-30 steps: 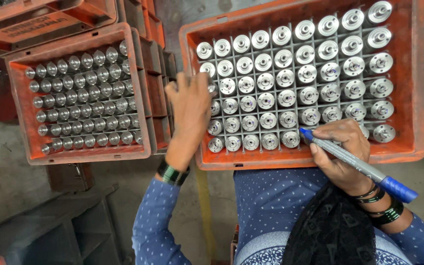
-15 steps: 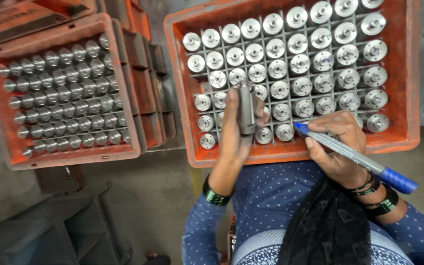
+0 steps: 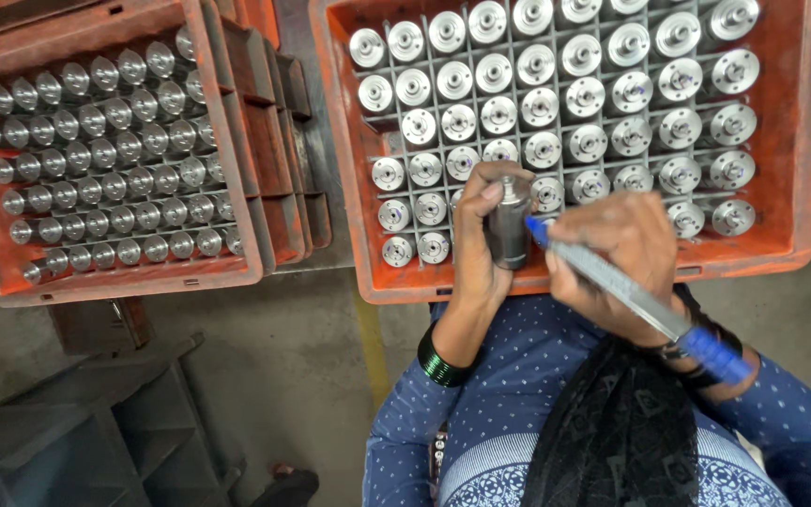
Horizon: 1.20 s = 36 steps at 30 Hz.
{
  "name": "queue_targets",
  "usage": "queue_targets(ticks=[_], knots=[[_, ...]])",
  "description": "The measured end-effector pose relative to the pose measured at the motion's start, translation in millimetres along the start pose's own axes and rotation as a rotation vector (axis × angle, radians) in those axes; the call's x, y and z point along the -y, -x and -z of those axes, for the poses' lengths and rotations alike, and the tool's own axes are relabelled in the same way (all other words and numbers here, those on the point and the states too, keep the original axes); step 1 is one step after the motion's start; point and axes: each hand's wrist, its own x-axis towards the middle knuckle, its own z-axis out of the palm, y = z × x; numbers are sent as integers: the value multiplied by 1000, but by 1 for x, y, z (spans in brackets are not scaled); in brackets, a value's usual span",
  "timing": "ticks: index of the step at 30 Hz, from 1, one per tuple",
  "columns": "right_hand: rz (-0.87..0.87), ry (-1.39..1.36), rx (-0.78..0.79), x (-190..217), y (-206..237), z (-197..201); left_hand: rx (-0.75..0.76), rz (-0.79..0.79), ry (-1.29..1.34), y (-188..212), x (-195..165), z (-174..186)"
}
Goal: The person repeatedly picks up small cylindrical metal parts from an orange crate, marks each with a blue marker, and returns them to the crate. The process is continuous and repetitive throughout the clip.
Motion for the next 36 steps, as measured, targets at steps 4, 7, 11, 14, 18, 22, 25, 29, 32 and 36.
queue_targets(ticks=[4, 7, 11, 14, 18, 22, 25, 29, 32, 36], knots=[[44, -54, 19, 2, 6, -3, -75, 6, -26, -4, -3, -3], [20, -36, -21, -6, 6, -3, -59, 39, 7, -3, -1, -5], [21, -43, 9, -5, 9, -4, 17, -41, 143, -6, 3, -5], [32, -84, 5, -2, 10, -3, -34, 6, 8, -6, 3, -3], [16, -29, -21, -5, 6, -1, -76, -15, -6, -4, 4, 0], [36, -96, 7, -2, 7, -6, -67, -5, 140, -8, 3, -4], [-5, -141, -8, 0, 12, -4, -42, -26, 44, -8, -14, -6], [-73, -95, -26, -13, 16, 7, -108, -439, -779, -3, -73, 14], [-98, -87, -31, -20, 18, 8, -23, -718, -1139, -19, -117, 35], [-106, -101, -29, -21, 20, 5, 92, -822, -1702, -40, -152, 45]])
